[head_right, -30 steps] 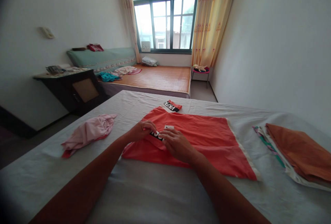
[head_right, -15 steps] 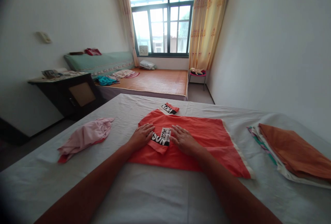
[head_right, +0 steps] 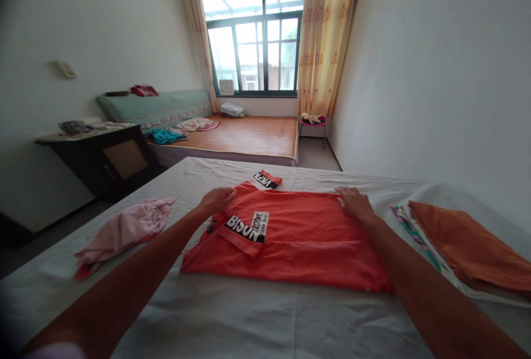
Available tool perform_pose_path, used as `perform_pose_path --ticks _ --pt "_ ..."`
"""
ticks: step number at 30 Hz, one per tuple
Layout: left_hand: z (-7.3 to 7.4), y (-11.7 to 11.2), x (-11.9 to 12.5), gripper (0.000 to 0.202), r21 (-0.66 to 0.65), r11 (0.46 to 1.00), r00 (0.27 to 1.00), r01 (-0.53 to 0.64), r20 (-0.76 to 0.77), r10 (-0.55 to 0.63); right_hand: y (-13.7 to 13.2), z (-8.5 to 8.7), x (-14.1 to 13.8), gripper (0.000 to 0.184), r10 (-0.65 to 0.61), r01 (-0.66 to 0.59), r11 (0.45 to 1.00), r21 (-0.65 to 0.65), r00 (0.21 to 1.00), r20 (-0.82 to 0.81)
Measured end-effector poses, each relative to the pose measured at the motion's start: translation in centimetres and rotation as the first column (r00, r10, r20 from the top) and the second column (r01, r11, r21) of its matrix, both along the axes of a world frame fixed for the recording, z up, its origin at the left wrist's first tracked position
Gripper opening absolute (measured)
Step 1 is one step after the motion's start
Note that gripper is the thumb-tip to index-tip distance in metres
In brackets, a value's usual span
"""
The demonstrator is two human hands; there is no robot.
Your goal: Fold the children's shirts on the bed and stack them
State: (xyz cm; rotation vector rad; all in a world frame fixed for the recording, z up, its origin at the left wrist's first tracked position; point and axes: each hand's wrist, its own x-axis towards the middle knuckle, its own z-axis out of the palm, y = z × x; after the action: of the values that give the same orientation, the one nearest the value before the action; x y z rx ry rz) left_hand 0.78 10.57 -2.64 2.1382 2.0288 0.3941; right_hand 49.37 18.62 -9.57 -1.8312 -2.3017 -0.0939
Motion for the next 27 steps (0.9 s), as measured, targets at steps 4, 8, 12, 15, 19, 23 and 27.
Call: perform_pose_path --ticks 4,8,12,15,19,23,27 --pt "-0.6 5.5 0.0 0.035 -0.002 1.0 0.998 -0.03 0.059 0.03 1.9 0.6 0.1 0.043 -0.062 0.061 0.997 -0.038 0.998 -0.029" --pt "-2.3 9.2 1.4 0.033 -0.02 0.997 0.985 -0.076 0.153 0.078 2.9 0.7 0.8 0.029 -0.013 0.006 0.994 -0.11 0.998 -0.062" --pt "-3.0 10.8 3.0 0.027 -0.047 0.989 0.947 -0.137 0.287 0.145 2.6 1.3 0.9 0.018 0.008 -0.026 0.993 -0.113 0.989 -0.15" --pt "-2.5 10.8 3.9 0.026 -0.119 0.985 0.9 -0.127 0.403 0.165 1.9 1.8 0.7 0.019 0.043 -0.069 0.993 -0.09 0.963 -0.267" --pt "-0.7 9.7 4.9 0.023 -0.104 0.994 0.821 -0.044 0.563 0.095 0.2 3.0 0.5 0.03 0.13 -0.178 0.979 -0.096 0.919 -0.372" --pt "2.1 6.7 4.6 0.03 0.023 0.999 0.745 0.032 0.666 -0.039 -2.9 5.0 0.9 0.024 0.235 -0.233 0.971 0.05 0.899 -0.37" --pt "3.4 0.6 2.5 0.02 0.165 0.93 0.716 0.328 0.599 -0.359 -7.4 5.7 2.3 0.019 0.348 -0.328 0.937 0.12 0.841 -0.416"
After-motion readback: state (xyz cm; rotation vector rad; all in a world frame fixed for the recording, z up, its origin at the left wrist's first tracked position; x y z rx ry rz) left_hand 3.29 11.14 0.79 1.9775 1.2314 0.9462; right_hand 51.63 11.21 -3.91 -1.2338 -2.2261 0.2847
